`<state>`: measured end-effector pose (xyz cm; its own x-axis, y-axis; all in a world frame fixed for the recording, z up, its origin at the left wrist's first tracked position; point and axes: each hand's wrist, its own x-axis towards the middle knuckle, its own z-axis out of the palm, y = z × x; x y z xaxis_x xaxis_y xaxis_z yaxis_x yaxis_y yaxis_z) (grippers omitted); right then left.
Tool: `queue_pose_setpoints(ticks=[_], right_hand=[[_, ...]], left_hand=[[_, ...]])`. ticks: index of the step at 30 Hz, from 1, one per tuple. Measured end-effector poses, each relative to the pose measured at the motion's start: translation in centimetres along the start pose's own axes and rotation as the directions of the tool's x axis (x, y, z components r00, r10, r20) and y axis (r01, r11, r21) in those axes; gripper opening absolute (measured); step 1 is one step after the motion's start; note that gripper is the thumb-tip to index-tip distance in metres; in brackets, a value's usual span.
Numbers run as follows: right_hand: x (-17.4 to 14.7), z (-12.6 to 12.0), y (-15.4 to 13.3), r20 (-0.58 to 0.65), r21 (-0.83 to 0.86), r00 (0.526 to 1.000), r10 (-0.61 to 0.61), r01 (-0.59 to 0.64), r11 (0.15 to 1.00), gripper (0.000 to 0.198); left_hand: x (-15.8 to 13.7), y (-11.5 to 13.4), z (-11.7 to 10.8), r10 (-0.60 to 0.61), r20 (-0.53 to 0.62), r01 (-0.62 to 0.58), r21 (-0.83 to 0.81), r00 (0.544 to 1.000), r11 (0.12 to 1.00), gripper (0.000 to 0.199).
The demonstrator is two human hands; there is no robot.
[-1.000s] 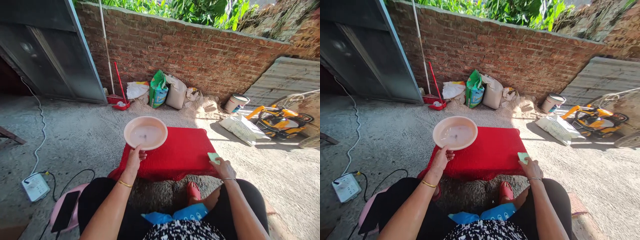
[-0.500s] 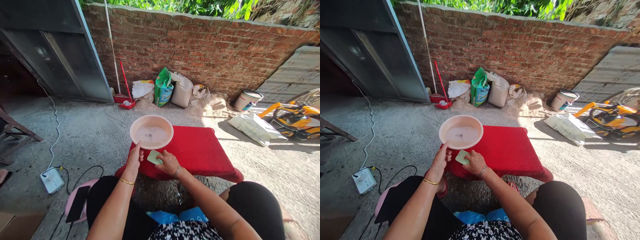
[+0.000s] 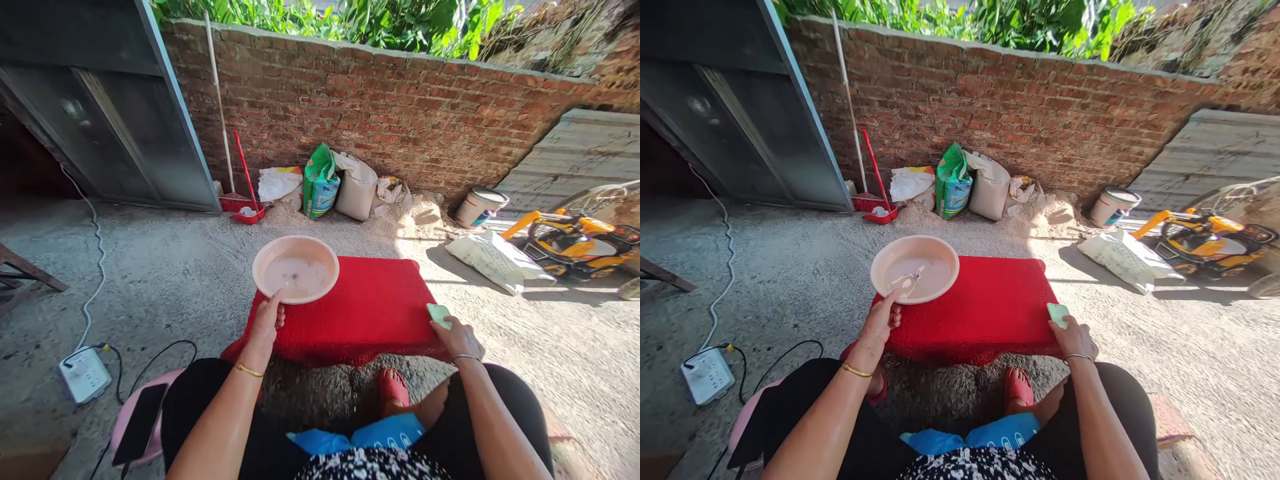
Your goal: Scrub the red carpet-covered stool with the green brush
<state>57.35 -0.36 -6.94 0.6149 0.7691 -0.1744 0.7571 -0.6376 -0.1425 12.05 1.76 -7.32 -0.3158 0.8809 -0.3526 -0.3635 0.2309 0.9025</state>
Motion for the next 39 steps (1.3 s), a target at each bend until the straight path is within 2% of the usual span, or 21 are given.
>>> queue_pose_setpoints(ticks=[2, 3, 5, 7, 8, 9, 11, 12, 14, 16, 17, 19, 21, 23, 26, 28, 29, 32, 34, 37, 39], right_hand=[[0.3, -0.4, 1.2, -0.043, -0.007, 0.996, 0.076, -0.076, 0.997, 0.063], [0.1, -0.4, 1.1, -0.063, -0.003, 0.996, 0.068, -0.068, 0.998, 0.063], [-1.0, 0.0, -0.4, -0.088, 0.017, 0.995, -0.039, 0.041, 0.999, 0.061], [-3.3, 1.1, -3.4, -0.099, 0.049, 0.961, -0.258, 0.264, 0.963, 0.054], [-4.8, 1.8, -5.3, -0.105, 0.066, 0.914, -0.393, 0.401, 0.914, 0.049], [-6.5, 2.6, -7.2, -0.102, 0.087, 0.834, -0.543, 0.551, 0.83, 0.044], [-10.2, 4.1, -10.9, -0.091, 0.13, 0.619, -0.78, 0.784, 0.607, 0.039], [-12.0, 4.8, -12.5, -0.077, 0.142, 0.525, -0.848, 0.848, 0.512, 0.039], [-15.0, 5.8, -15.0, -0.049, 0.135, 0.381, -0.923, 0.919, 0.372, 0.042], [-16.6, 6.4, -16.4, -0.012, 0.118, 0.313, -0.95, 0.944, 0.309, 0.044], [-16.7, 6.5, -16.6, 0.001, 0.111, 0.311, -0.95, 0.945, 0.309, 0.043], [-15.7, 6.3, -16.0, 0.004, 0.102, 0.371, -0.929, 0.924, 0.369, 0.041], [-13.4, 5.8, -14.1, -0.011, 0.093, 0.493, -0.87, 0.867, 0.49, 0.038], [-10.3, 4.9, -11.2, -0.022, 0.082, 0.644, -0.765, 0.764, 0.641, 0.038], [-5.6, 3.2, -5.5, -0.025, 0.071, 0.859, -0.512, 0.512, 0.856, 0.043], [-3.0, 2.0, -1.6, -0.035, 0.09, 0.951, -0.307, 0.309, 0.947, 0.048], [-2.0, 1.5, 0.2, -0.033, 0.1, 0.978, -0.208, 0.21, 0.972, 0.051], [-0.3, 0.2, 3.5, -0.036, 0.111, 0.999, 0.011, -0.007, 0.994, 0.059], [-0.5, 0.1, 3.4, -0.049, 0.109, 0.998, 0.037, -0.031, 0.994, 0.061], [-2.5, 1.0, -0.1, -0.066, 0.11, 0.984, -0.165, 0.171, 0.979, 0.052], [-5.0, 2.1, -3.9, -0.053, 0.111, 0.907, -0.417, 0.421, 0.9, 0.044]], left_hand=[[-0.1, 0.0, 0.1, 0.001, 0.002, -0.001, -0.001, 1.0, 1.0, 0.042], [-0.1, 0.0, 0.1, 0.0, 0.003, 0.0, -0.003, 1.0, 1.0, 0.042], [-0.1, 0.0, 0.2, -0.001, 0.004, 0.001, -0.007, 1.0, 1.0, 0.041], [-0.1, 0.0, 0.3, -0.004, 0.004, 0.004, -0.008, 1.0, 1.0, 0.041], [-0.1, 0.0, 0.4, -0.005, 0.004, 0.005, -0.007, 1.0, 1.0, 0.041], [0.0, 0.0, 0.4, -0.005, 0.003, 0.005, -0.006, 1.0, 1.0, 0.041], [0.0, 0.1, 0.4, -0.002, -0.001, 0.002, -0.002, 1.0, 1.0, 0.04], [0.0, 0.1, 0.4, 0.0, -0.003, 0.0, 0.001, 1.0, 1.0, 0.04], [0.1, 0.0, 0.5, 0.009, -0.009, -0.009, 0.005, 1.0, 1.0, 0.039], [0.2, 0.0, 0.5, 0.018, -0.013, -0.018, 0.007, 1.0, 1.0, 0.038], [0.2, 0.0, 0.5, 0.021, -0.015, -0.021, 0.007, 1.0, 1.0, 0.037], [0.2, -0.1, 0.5, 0.02, -0.018, -0.02, 0.005, 1.0, 1.0, 0.036], [0.3, -0.1, 0.5, 0.014, -0.019, -0.014, 0.002, 1.0, 1.0, 0.036], [0.3, -0.2, 0.4, 0.011, -0.017, -0.011, -0.001, 1.0, 1.0, 0.036], [0.3, -0.2, 0.4, 0.012, -0.016, -0.012, -0.005, 1.0, 1.0, 0.036], [0.3, -0.2, 0.5, 0.009, -0.015, -0.009, -0.006, 1.0, 1.0, 0.036], [0.3, -0.1, 0.5, 0.008, -0.012, -0.008, -0.007, 1.0, 1.0, 0.036], [0.1, 0.0, 0.5, 0.009, -0.006, -0.009, -0.011, 1.0, 1.0, 0.036], [0.1, 0.0, 0.5, 0.008, -0.005, -0.008, -0.013, 1.0, 1.0, 0.036], [0.1, 0.1, 0.3, -0.002, 0.001, 0.002, -0.018, 1.0, 1.0, 0.037], [0.2, 0.1, 0.1, -0.017, 0.004, 0.017, -0.023, 1.0, 1.0, 0.037]])
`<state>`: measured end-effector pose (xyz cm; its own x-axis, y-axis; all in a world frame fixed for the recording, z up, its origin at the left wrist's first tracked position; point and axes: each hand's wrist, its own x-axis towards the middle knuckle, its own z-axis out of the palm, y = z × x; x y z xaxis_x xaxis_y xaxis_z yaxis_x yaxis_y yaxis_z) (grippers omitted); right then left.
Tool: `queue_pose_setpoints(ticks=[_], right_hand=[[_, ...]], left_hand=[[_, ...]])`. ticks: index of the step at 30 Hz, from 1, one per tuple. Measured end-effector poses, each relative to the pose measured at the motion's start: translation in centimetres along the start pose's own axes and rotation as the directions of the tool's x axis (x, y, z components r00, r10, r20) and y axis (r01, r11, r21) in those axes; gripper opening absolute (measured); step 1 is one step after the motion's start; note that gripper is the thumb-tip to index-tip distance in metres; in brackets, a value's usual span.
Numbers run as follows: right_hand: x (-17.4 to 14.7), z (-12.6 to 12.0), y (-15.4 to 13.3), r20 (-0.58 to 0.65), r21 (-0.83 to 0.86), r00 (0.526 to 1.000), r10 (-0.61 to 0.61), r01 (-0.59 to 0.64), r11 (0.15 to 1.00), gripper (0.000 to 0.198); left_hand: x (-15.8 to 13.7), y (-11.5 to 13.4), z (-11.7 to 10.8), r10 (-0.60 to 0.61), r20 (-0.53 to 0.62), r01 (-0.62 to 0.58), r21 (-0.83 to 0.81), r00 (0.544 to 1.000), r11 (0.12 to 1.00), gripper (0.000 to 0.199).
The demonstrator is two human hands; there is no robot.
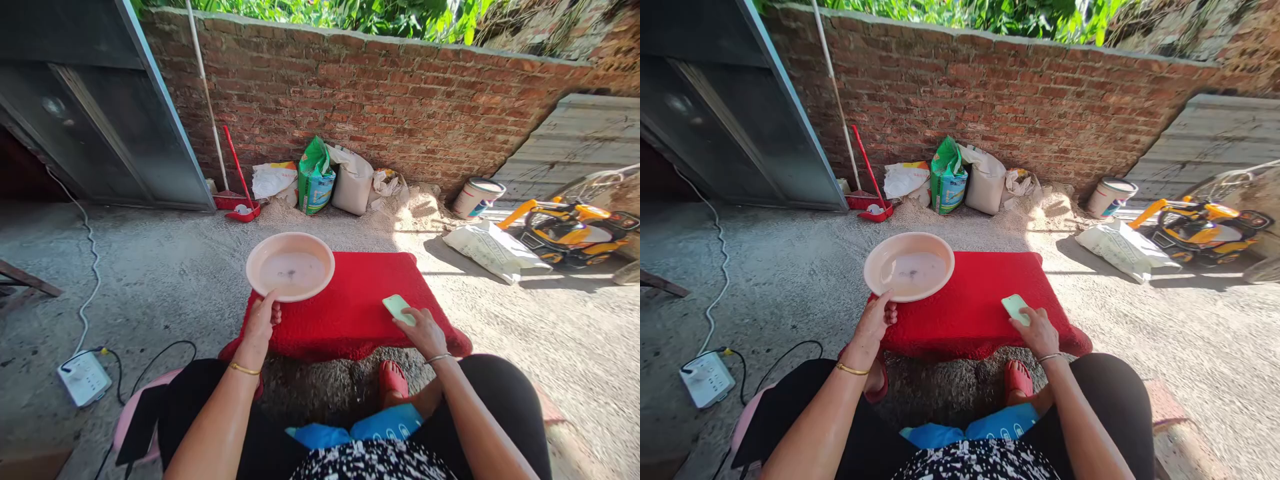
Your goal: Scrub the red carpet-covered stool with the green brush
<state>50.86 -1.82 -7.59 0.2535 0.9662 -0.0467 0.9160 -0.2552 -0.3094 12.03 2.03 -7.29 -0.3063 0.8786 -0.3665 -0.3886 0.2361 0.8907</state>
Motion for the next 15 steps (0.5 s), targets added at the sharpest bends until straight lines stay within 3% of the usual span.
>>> queue_pose_setpoints(ticks=[2, 4, 7, 9, 12, 15], right_hand=[[-1.1, 1.7, -5.0, 0.073, 0.038, 0.951, -0.3, 0.298, 0.954, 0.038], [-2.3, 3.2, -9.9, 0.133, 0.079, 0.841, -0.525, 0.519, 0.851, 0.037], [-3.6, 4.8, -15.8, 0.193, 0.105, 0.682, -0.705, 0.7, 0.706, 0.041], [-3.5, 5.6, -18.3, 0.222, 0.106, 0.621, -0.752, 0.751, 0.652, 0.044], [-2.1, 6.1, -19.6, 0.266, 0.114, 0.597, -0.757, 0.76, 0.639, 0.046], [0.4, 5.7, -18.4, 0.286, 0.117, 0.634, -0.719, 0.722, 0.682, 0.047]], left_hand=[[0.1, 0.0, -0.3, -0.016, -0.004, 0.016, -0.007, 1.0, 1.0, 0.038], [0.1, 0.1, -0.7, -0.017, -0.016, 0.017, -0.016, 1.0, 1.0, 0.038], [0.0, 0.4, -1.2, 0.038, -0.059, -0.041, -0.042, 0.997, 0.998, 0.038], [-0.2, 0.6, -1.4, 0.083, -0.089, -0.089, -0.063, 0.993, 0.994, 0.038], [-0.5, 0.9, -1.6, 0.11, -0.098, -0.119, -0.091, 0.989, 0.989, 0.039], [-0.4, 0.8, -1.5, 0.11, -0.091, -0.119, -0.105, 0.99, 0.987, 0.037]])
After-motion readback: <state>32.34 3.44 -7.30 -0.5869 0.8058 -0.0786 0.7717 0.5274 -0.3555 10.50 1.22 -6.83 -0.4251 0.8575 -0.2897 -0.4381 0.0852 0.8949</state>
